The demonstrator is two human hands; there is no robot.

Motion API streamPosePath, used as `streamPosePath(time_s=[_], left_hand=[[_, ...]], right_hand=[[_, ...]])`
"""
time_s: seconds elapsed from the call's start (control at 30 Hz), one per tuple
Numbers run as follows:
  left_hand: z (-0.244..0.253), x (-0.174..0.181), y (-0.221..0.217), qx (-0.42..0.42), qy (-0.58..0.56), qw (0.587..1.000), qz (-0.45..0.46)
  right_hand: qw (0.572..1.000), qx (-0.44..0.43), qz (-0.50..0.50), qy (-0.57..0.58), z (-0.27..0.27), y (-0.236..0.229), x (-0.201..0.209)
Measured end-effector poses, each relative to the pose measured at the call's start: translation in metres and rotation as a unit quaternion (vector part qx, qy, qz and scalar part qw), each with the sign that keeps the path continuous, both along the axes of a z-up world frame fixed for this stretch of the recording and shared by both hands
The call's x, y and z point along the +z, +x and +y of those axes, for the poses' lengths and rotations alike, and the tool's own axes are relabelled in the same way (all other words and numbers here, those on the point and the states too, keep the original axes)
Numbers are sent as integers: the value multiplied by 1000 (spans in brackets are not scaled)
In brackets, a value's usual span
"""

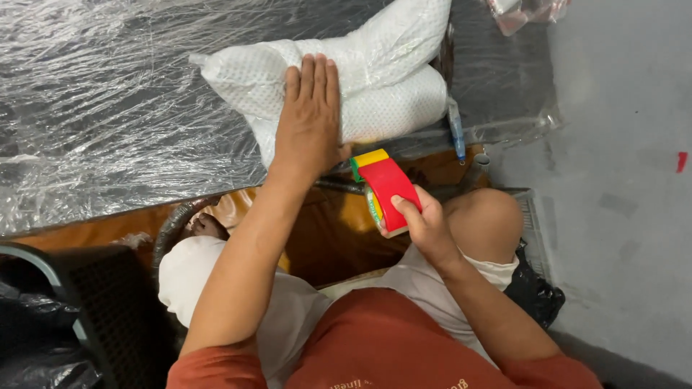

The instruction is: The person compresses a pillow by vacuuming air out of its plastic packaging and then seals it with adhesive tape.

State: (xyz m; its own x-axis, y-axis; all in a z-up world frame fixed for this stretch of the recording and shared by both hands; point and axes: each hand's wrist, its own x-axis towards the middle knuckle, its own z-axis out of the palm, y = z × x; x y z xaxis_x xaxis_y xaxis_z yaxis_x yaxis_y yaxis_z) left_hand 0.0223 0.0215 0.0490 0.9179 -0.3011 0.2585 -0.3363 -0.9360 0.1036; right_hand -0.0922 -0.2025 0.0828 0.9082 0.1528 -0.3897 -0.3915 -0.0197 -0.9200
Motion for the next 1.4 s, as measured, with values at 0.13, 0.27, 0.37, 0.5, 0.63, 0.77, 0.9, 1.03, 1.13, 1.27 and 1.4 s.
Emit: streamPosePath(time_s=[0.13, 0.27, 0.37, 0.5, 0.63, 0.77, 0.9, 1.03, 1.13, 1.27, 1.4], left_hand=[[-2, 6, -8, -13, -19, 999, 23], [-12, 7, -15, 33, 11, 999, -20], [-15, 8, -19, 39, 15, 999, -25], [-19, 6, -23, 33, 6, 999, -22], [-20, 5, -25, 26, -1, 999, -25], [-22, 5, -28, 25, 3, 999, -27], [-21, 7, -30, 19, 0, 999, -28], [-21, 2, -28, 28, 14, 999, -40], [-19, 3, -23, 18, -17, 999, -37], [-20, 0, -21, 34, 6, 998, -45], [-20, 2, -22, 40, 31, 997, -58]], right_hand=[[1000, 1, 4, 9, -5, 0, -12], [1000, 6, 0, 7, -1, -1, -12], [1000, 14, -9, -9, 5, 0, -6], [999, 6, 2, -48, 14, 7, -2], [999, -9, 37, -33, 13, 12, -9], [997, -21, 67, 8, 9, 21, -7], [986, -23, 167, -5, 7, 35, -6], [983, 29, 181, 5, -5, 13, -31], [984, 101, 144, 39, -18, 7, 8], [980, 61, 79, -170, -95, 21, 54], [914, -11, -141, -381, -154, 70, 54]])
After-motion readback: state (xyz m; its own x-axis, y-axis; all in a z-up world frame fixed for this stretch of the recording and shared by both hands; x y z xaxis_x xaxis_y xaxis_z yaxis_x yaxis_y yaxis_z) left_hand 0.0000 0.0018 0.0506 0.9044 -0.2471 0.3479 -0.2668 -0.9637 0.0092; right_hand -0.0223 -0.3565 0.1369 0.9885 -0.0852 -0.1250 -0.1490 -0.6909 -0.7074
